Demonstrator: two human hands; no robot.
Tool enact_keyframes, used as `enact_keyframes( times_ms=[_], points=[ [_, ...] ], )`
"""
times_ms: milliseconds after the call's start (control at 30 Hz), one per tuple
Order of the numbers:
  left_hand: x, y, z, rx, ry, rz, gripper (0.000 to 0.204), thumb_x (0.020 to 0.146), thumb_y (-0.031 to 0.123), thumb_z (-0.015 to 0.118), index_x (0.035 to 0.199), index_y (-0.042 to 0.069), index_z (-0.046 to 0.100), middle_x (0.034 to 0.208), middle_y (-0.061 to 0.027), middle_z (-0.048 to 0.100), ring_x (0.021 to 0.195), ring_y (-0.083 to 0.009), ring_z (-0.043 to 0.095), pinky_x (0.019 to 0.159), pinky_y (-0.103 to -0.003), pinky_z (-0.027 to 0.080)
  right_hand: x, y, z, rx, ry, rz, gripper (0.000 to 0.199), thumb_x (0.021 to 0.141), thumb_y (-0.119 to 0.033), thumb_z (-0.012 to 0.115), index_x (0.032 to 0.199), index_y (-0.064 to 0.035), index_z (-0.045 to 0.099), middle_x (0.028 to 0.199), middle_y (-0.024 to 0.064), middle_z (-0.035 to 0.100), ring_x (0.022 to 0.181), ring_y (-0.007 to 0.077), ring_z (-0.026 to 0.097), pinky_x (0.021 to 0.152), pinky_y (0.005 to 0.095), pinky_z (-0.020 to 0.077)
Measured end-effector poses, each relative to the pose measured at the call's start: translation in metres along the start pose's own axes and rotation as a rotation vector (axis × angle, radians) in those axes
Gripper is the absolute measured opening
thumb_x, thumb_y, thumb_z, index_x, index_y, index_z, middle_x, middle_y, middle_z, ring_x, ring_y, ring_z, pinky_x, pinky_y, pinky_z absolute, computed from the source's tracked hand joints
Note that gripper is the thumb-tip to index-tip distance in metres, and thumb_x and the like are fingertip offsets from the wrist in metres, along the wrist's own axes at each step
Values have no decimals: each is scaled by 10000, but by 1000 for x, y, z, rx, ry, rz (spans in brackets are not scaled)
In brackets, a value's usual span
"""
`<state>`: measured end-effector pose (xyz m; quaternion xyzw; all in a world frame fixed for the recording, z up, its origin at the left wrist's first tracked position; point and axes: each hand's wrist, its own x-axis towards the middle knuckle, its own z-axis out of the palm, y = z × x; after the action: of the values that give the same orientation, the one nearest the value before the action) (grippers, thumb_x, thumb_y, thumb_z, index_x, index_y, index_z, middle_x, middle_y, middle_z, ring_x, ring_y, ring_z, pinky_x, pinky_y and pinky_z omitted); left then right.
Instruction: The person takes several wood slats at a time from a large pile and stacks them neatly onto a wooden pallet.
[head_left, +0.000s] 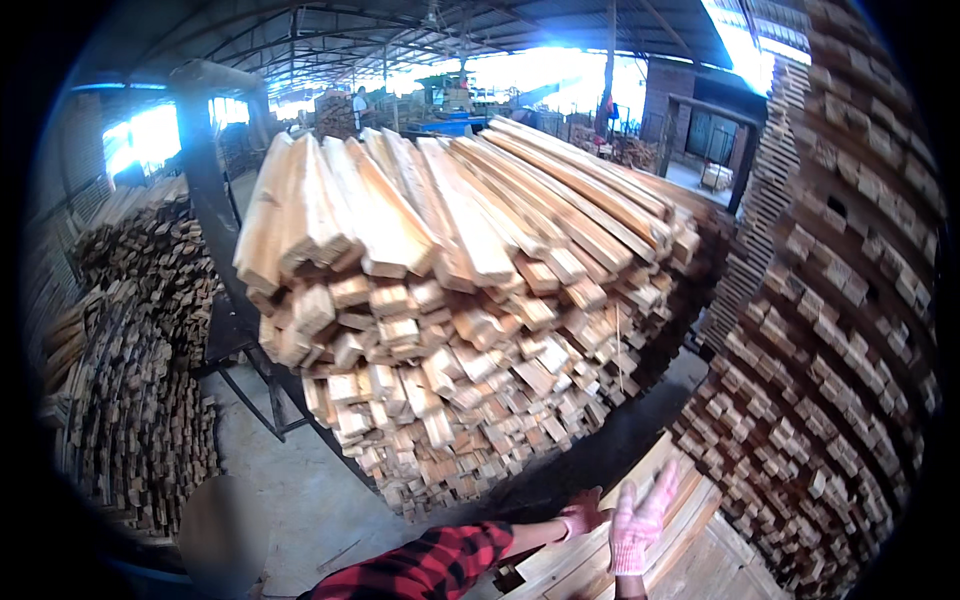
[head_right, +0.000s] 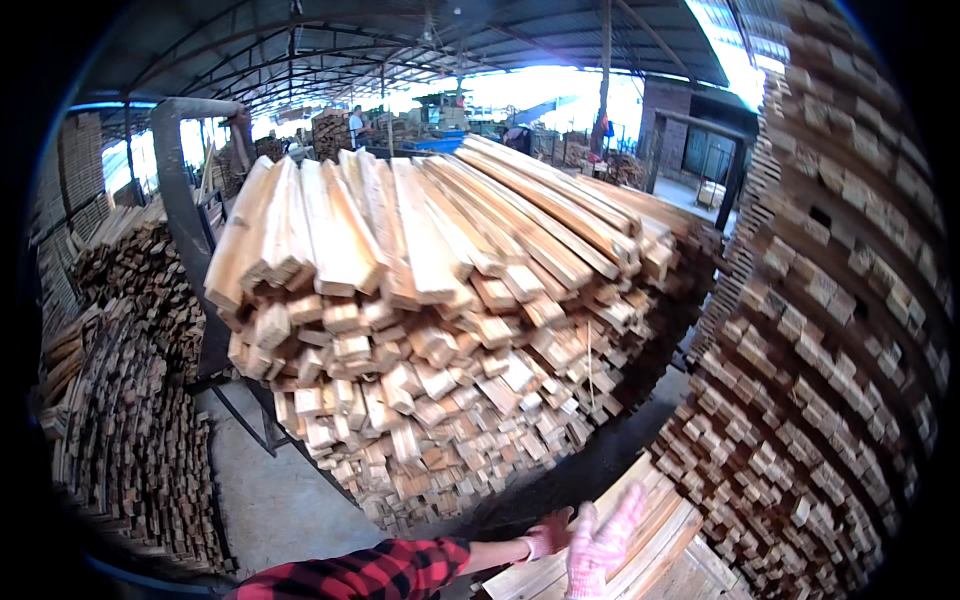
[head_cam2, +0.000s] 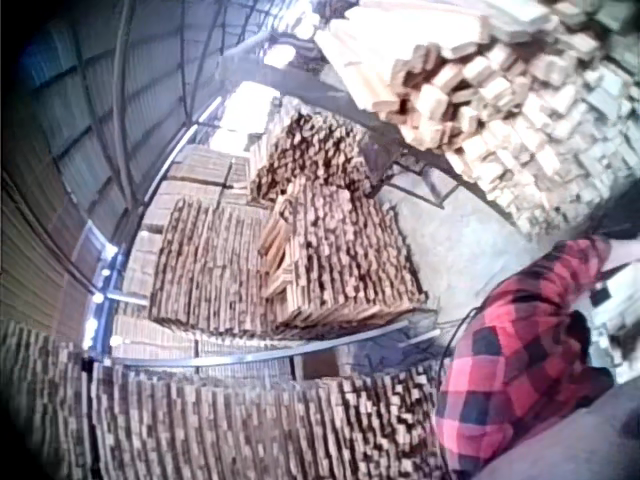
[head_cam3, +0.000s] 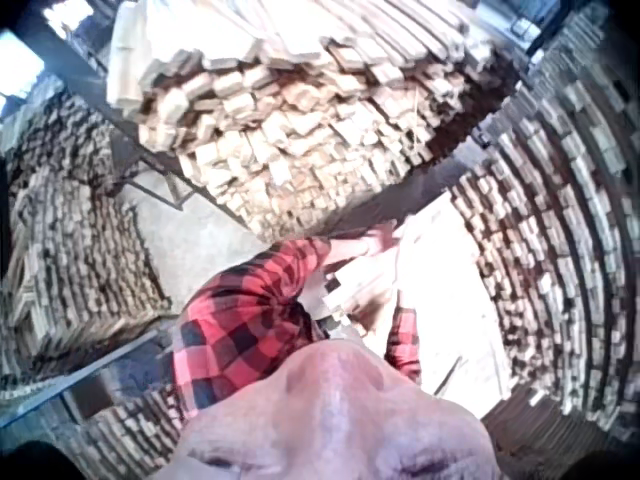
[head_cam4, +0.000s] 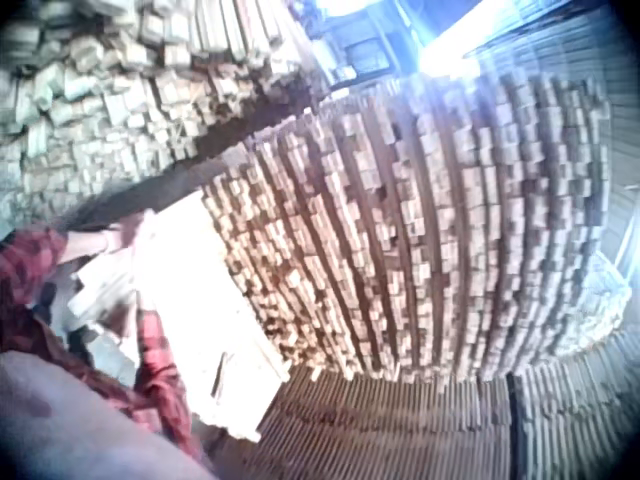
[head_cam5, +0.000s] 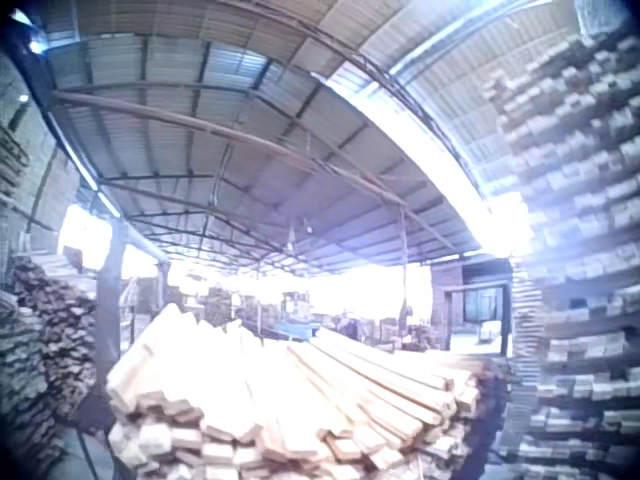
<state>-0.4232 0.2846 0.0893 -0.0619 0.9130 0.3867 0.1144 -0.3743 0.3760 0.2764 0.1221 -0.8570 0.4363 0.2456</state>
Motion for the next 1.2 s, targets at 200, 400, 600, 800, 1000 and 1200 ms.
enact_keyframes(
  times_ms=[200,400,600,800,1000,1200],
  points=[
    [-118,-4,-185,-998,504,526,484,1023,169,609,1460,8,475,1404,-135,574,1267,-216,566,1078,-343,457,109,-201,37,131,-7,-710,858,838,-287,787,1528,9,370,1528,268,423,1357,442,480,1130,467,409],
    [-262,63,-377,-1229,1049,760,466,1058,242,550,1463,26,468,1450,-152,527,1288,-243,569,1080,-438,490,154,-320,95,-106,-129,-908,1114,646,-279,908,1582,-204,309,1590,273,298,1402,463,405,1095,528,429],
    [-217,46,-446,-1551,683,680,667,1019,423,597,1491,22,349,1457,-207,458,1355,-325,483,1152,-518,391,195,-346,93,-44,-537,-830,1317,529,-222,976,1608,-223,220,1607,256,272,1440,430,369,1141,440,414],
    [-137,64,-503,-1238,564,379,1006,898,601,683,1575,68,163,1514,-315,346,1358,-423,425,1098,-551,417,271,-323,81,223,-730,-608,1102,670,-133,907,1581,-52,293,1559,189,420,1417,273,433,1145,348,386],
    [-153,80,-506,-200,866,319,907,882,175,799,1600,136,247,1475,-236,456,1173,-293,591,949,-410,527,284,-311,75,648,-1137,-110,986,869,-421,782,1584,-5,245,1508,165,454,1248,250,550,899,406,576],
    [-164,102,-502,-1109,769,310,377,929,121,716,1249,-12,568,1022,-136,651,865,-250,643,768,-367,559,251,-330,113,580,-722,-233,648,938,-340,676,1435,32,493,1198,176,677,996,229,668,800,357,559]
  ],
)
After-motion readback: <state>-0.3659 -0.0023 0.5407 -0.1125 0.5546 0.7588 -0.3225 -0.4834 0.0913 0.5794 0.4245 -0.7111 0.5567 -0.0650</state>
